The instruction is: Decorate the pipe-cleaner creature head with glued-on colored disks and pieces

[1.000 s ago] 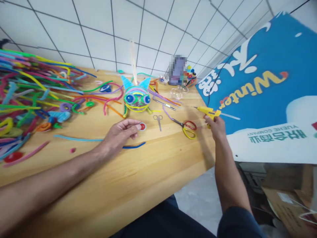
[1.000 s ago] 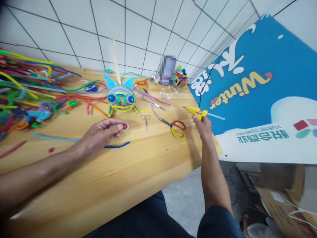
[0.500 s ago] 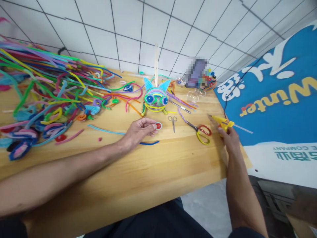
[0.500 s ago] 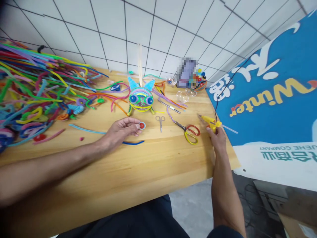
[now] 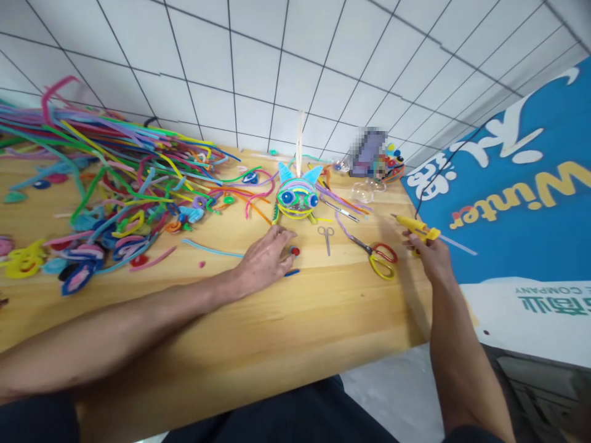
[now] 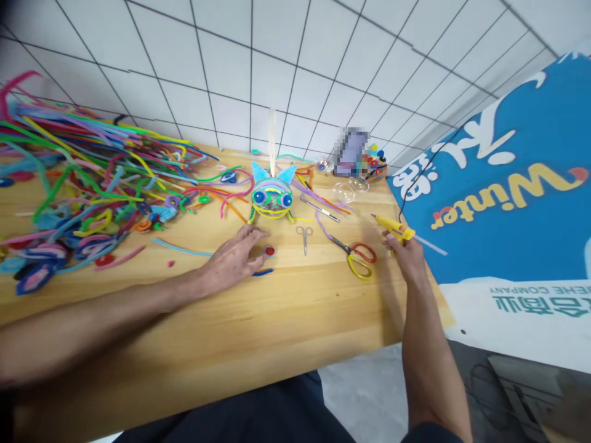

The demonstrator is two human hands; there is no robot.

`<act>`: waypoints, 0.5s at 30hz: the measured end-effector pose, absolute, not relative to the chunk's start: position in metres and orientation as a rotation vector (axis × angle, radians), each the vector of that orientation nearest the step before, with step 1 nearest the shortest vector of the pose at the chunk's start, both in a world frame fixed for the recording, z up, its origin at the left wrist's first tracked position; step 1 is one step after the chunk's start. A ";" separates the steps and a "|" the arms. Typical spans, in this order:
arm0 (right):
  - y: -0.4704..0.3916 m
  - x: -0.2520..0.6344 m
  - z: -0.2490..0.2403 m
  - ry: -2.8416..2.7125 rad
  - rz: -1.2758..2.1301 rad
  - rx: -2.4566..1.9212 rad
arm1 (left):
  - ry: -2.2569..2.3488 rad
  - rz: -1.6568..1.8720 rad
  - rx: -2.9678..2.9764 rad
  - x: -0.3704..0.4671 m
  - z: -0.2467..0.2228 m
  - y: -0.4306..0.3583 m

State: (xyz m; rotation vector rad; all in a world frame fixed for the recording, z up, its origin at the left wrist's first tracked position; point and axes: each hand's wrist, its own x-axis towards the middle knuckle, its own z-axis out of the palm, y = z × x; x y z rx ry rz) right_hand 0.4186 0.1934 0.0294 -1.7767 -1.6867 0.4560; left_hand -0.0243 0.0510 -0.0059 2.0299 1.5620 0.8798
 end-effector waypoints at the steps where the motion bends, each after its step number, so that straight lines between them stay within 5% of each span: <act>1: 0.190 0.410 0.036 -1.674 0.490 -1.754 | 1.589 0.884 2.068 -0.025 -0.006 0.051; 15: 0.132 0.289 0.081 -1.897 0.685 -1.394 | 1.615 0.671 2.315 -0.017 -0.006 0.065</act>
